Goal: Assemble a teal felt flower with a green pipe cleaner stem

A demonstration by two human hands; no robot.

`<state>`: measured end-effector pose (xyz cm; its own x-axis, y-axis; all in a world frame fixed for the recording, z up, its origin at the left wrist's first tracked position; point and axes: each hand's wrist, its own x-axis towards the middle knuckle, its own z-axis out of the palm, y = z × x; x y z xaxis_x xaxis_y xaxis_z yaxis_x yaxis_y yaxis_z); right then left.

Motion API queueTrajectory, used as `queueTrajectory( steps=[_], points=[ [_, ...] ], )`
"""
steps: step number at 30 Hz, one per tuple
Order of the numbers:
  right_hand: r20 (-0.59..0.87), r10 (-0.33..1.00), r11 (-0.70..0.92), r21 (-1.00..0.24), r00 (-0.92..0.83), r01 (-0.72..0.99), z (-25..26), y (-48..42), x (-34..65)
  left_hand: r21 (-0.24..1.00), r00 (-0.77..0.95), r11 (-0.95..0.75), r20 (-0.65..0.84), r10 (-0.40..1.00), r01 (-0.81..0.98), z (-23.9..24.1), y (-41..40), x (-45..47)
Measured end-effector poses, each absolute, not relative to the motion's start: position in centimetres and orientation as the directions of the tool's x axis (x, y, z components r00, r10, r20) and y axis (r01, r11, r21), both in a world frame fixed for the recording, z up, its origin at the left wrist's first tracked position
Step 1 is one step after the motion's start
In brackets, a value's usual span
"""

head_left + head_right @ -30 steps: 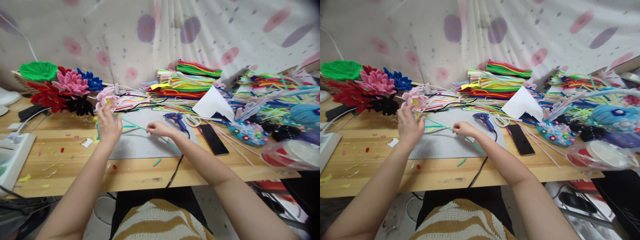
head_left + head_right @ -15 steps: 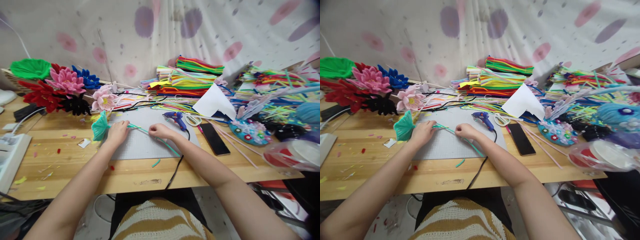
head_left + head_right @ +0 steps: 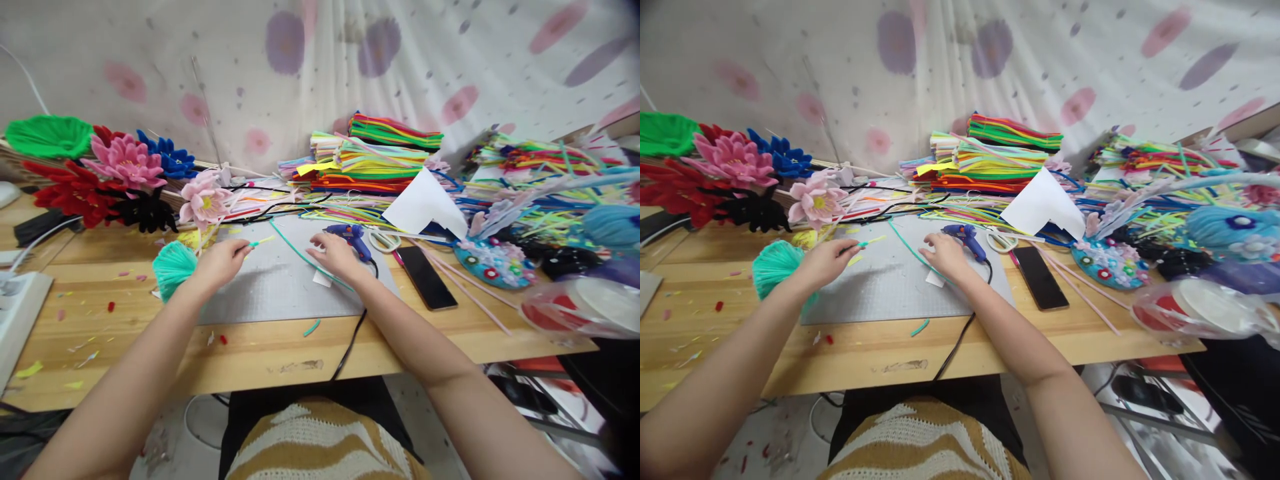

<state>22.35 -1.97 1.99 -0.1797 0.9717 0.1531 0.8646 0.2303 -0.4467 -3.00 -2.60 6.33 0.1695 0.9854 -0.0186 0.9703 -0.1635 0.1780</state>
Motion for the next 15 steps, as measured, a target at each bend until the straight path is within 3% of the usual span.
queueTrajectory(
  steps=[2, 5, 8, 12, 15],
  points=[
    [0.048, 0.987, 0.157, -0.485, -0.153, 0.86, 3.1, -3.1, 24.8, 0.158, 0.184, -0.178, -0.027, 0.983, 0.971, 6.4, -2.4, -2.9],
    [-0.245, 0.969, -0.098, -0.324, 0.016, 0.941, 4.0, -4.4, 29.1, 0.009, 0.227, -0.227, -0.003, 0.974, 0.974, 6.7, -2.4, -2.5],
    [-0.143, 0.975, -0.202, -0.253, 0.17, 0.946, 3.3, -4.3, 31.9, -0.087, 0.275, -0.271, 0.035, 0.961, 0.959, 6.8, -2.7, -1.7],
    [0.118, 0.989, -0.043, -0.379, 0.094, 0.925, 0.6, -2.1, 31.8, -0.086, 0.311, -0.307, 0.032, 0.95, 0.948, 6.6, -3.0, -0.3],
    [0.121, 0.979, -0.075, -0.537, 0.165, 0.84, -1.1, -0.7, 30.5, -0.081, 0.315, -0.313, 0.013, 0.949, 0.946, 6.4, -3.2, 0.6]
  ],
)
